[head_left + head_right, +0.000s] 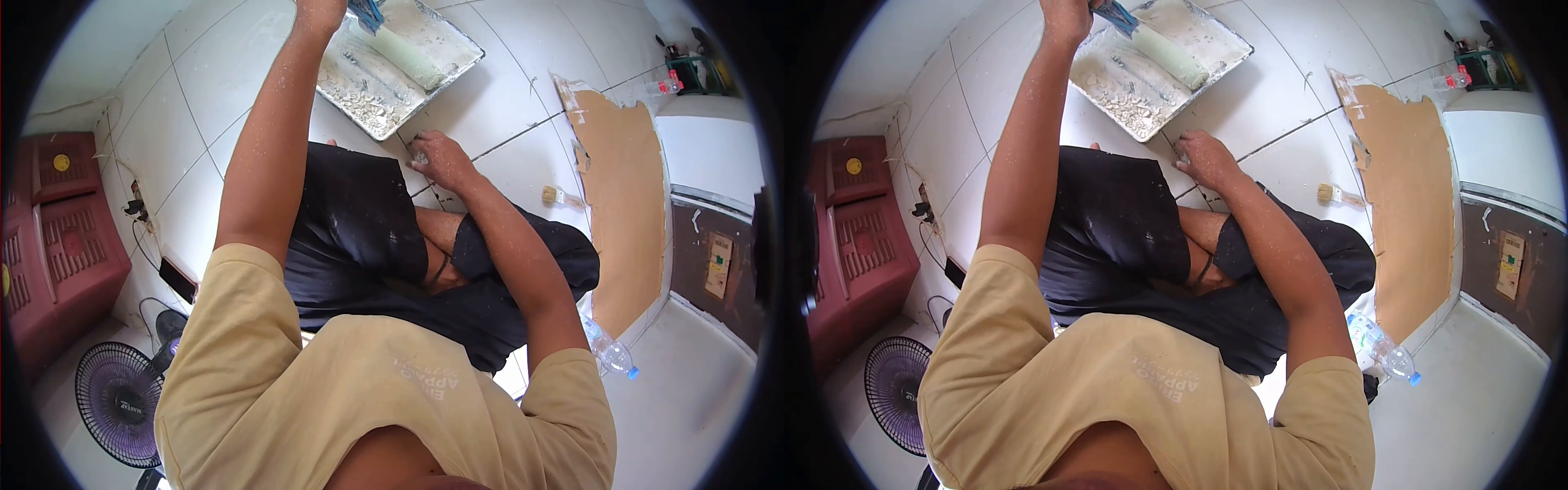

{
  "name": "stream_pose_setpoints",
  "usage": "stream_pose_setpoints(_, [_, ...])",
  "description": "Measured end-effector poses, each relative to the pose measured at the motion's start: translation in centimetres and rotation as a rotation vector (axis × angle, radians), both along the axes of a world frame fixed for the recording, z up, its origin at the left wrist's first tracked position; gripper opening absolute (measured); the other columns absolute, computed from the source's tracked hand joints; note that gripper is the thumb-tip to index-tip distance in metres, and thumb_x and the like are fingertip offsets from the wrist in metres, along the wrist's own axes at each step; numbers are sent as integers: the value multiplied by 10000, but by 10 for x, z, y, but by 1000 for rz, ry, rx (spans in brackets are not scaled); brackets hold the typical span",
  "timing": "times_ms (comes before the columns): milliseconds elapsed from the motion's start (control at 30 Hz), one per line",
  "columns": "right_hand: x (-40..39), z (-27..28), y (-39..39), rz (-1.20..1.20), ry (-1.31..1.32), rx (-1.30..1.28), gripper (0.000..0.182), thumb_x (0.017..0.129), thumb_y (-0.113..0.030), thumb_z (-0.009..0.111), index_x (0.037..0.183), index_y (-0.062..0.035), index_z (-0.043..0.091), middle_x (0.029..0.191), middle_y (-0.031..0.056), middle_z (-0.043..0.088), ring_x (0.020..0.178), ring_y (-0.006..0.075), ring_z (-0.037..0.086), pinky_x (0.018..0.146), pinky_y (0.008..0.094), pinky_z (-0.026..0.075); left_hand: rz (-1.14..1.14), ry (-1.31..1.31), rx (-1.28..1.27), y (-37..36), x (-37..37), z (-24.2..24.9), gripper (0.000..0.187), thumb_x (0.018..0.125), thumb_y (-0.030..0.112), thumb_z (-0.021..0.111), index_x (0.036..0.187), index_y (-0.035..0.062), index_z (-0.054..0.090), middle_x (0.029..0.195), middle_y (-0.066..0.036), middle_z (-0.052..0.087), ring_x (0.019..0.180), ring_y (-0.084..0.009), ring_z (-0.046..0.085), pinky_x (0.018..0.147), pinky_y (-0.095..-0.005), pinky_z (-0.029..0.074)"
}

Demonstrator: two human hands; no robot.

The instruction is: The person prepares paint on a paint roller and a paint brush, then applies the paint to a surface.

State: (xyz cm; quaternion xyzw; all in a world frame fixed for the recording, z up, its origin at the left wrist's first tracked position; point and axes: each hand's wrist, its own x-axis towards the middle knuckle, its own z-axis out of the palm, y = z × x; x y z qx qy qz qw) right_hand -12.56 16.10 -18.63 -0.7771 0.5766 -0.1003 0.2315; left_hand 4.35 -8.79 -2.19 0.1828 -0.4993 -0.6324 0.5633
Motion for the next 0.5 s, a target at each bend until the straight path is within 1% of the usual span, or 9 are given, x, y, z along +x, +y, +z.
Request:
stream_pose_setpoints(33, [-1,-4,-1,2,2,-7,264,865,-223,718,1010,-3,696,1041,156,640,1061,349,624,917,459,528,-7,12,13,0,1,-1,390,1027,376,647,763,178,439,589,77,329,479,-64,294,470,-264,244])
stream_pose_setpoints(100, [-4,-6,-2,78,27,-31,195,861,-199,686,942,-23,710,989,146,663,1019,347,644,887,464,538,-10,23,19,-2,2,2,385,1029,369,644,765,176,441,586,77,334,476,-63,296,465,-264,245])
stream_pose_setpoints(133, [-6,-6,-4,80,24,-35,195,861,-199,686,942,-23,710,989,146,663,1019,347,644,887,464,538,0,28,6,-2,2,2,379,1034,362,640,767,176,446,585,75,340,473,-62,301,461,-263,247])
stream_pose_setpoints(233, [-11,-6,0,89,50,33,166,846,-182,665,913,-45,728,971,139,680,996,338,662,871,465,548,3,18,-7,0,2,3,371,1038,355,637,771,173,454,587,72,353,472,-62,308,458,-263,249])
stream_pose_setpoints(333, [-15,-1,3,65,59,91,202,835,-207,671,949,-52,731,991,141,687,1011,339,667,882,462,550,6,4,-16,0,1,3,371,1036,354,642,773,169,457,593,67,361,474,-64,311,461,-265,251])
stream_pose_setpoints(400, [-16,5,5,-42,20,63,230,813,-179,705,1005,-53,723,1003,154,678,1030,361,660,904,455,546,19,3,-23,1,3,4,373,1035,354,644,773,167,456,596,65,363,476,-65,311,462,-266,251])
stream_pose_setpoints(433, [-15,4,8,-35,22,61,230,813,-179,705,1005,-53,723,1003,154,678,1030,361,660,904,455,546,26,0,-33,3,3,5,373,1033,355,647,774,166,456,598,65,364,479,-67,309,465,-269,253])
stream_pose_setpoints(500, [-17,1,12,-104,-5,13,266,774,-123,738,1027,-50,701,1025,168,670,1031,388,652,923,457,539,47,9,-40,3,3,7,374,1032,356,650,775,165,456,600,65,365,482,-68,307,468,-272,254])
